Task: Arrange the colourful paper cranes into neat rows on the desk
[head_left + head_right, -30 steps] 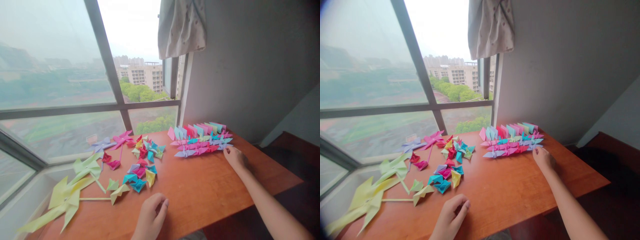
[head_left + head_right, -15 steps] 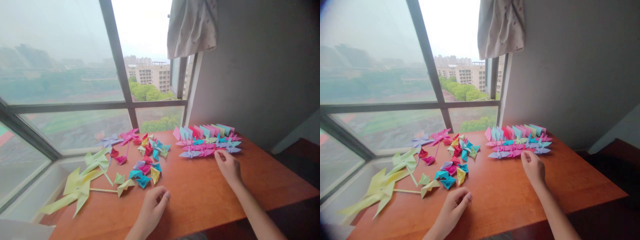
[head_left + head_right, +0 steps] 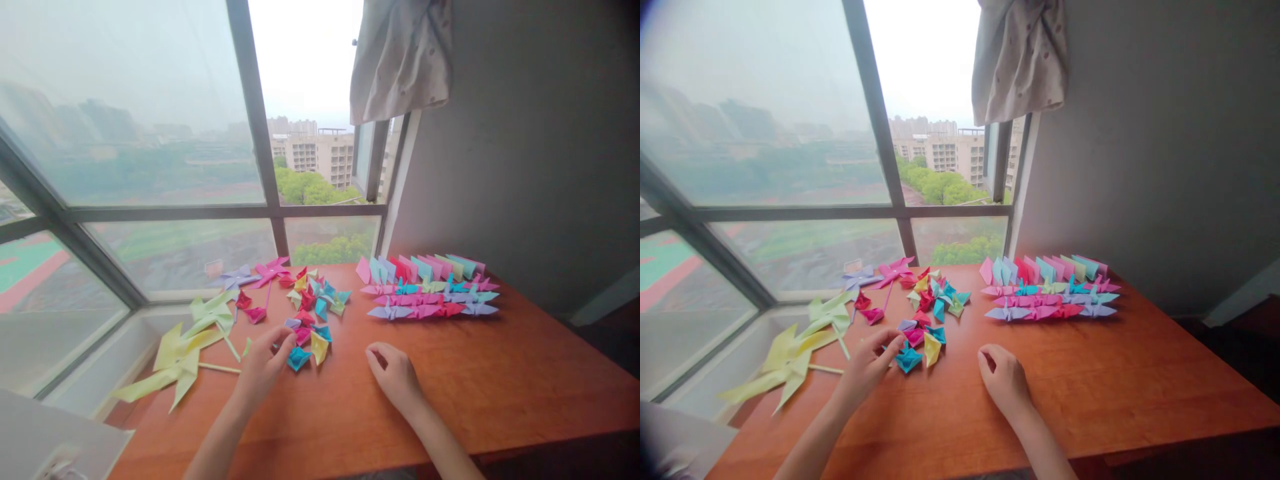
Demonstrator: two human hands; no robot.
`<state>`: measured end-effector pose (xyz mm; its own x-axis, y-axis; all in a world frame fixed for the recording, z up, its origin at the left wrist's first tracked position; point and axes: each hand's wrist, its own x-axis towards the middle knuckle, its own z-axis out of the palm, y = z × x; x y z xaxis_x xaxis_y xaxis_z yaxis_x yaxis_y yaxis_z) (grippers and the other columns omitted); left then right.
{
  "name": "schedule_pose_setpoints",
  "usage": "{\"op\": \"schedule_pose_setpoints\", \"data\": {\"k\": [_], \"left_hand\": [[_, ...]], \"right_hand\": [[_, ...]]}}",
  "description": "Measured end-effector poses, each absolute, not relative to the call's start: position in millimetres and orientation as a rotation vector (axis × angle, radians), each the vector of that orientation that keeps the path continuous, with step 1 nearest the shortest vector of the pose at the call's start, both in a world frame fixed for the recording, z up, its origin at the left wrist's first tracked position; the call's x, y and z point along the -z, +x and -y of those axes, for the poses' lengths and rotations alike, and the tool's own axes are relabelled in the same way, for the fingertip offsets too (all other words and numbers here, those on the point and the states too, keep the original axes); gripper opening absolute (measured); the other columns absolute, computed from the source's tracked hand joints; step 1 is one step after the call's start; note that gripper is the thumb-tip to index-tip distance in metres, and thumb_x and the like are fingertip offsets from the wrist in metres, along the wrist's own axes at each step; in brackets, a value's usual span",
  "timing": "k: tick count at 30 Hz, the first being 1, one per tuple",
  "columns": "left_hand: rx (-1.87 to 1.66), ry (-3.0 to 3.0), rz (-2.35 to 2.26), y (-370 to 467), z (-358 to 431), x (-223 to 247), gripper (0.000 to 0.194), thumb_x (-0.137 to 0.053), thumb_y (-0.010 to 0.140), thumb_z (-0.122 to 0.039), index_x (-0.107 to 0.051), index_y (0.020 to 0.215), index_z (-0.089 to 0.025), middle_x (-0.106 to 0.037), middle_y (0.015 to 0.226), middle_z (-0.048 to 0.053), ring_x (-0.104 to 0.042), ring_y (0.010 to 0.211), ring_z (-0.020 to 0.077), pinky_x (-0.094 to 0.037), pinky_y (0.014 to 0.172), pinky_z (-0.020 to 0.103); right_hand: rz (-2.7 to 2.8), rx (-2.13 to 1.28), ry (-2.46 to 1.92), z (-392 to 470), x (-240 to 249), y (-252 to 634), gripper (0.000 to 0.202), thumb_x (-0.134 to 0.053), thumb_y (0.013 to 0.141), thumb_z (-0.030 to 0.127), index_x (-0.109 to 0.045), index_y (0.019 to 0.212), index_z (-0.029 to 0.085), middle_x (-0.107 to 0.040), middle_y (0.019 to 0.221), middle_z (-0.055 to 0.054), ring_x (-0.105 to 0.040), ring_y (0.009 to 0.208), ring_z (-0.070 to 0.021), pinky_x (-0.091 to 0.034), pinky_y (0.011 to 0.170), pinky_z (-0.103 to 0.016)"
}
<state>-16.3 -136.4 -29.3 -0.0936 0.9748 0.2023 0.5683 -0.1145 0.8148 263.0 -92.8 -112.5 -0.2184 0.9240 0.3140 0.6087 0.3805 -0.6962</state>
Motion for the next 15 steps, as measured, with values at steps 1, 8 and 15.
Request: {"op": "schedule_pose_setpoints", "data": {"k": [1, 8, 15], "left_hand": [[-1.111, 1.709, -1.722, -23.5, 136.1, 28.2, 0.031, -0.053, 0.09, -0.045, -0.067, 0.084, -0.018, -0.068, 0.073, 0.001, -0.061, 0.067, 0.0176, -0.044, 0.059, 0.023], [-1.009, 1.893, -2.035, -48.7, 116.0, 21.3, 0.027, -0.051, 0.087, -0.042, -0.068, 0.088, -0.02, -0.072, 0.077, 0.002, -0.066, 0.07, 0.0195, -0.048, 0.063, 0.026], [-0.896, 2.062, -1.976, -8.1, 46.9, 7.9, 0.021, -0.052, 0.087, -0.03, -0.068, 0.092, -0.019, -0.073, 0.087, 0.004, -0.066, 0.078, 0.0187, -0.047, 0.068, 0.025]], "right_hand": [[1.937, -0.563, -1.311, 93.1, 112.5, 263.6, 0.028, -0.045, 0.091, 0.032, -0.069, 0.084, 0.021, -0.072, 0.084, -0.007, -0.066, 0.075, -0.021, -0.049, 0.07, -0.029], [1.966, -0.544, -1.299, 93.1, 109.6, 263.0, 0.025, -0.048, 0.089, 0.029, -0.07, 0.082, 0.023, -0.072, 0.083, -0.006, -0.066, 0.074, -0.0211, -0.049, 0.073, -0.03], [1.921, -0.611, -1.268, 90.1, 106.7, 264.1, 0.024, -0.049, 0.089, 0.03, -0.07, 0.08, 0.021, -0.071, 0.081, -0.006, -0.065, 0.074, -0.0206, -0.048, 0.07, -0.028]]}}
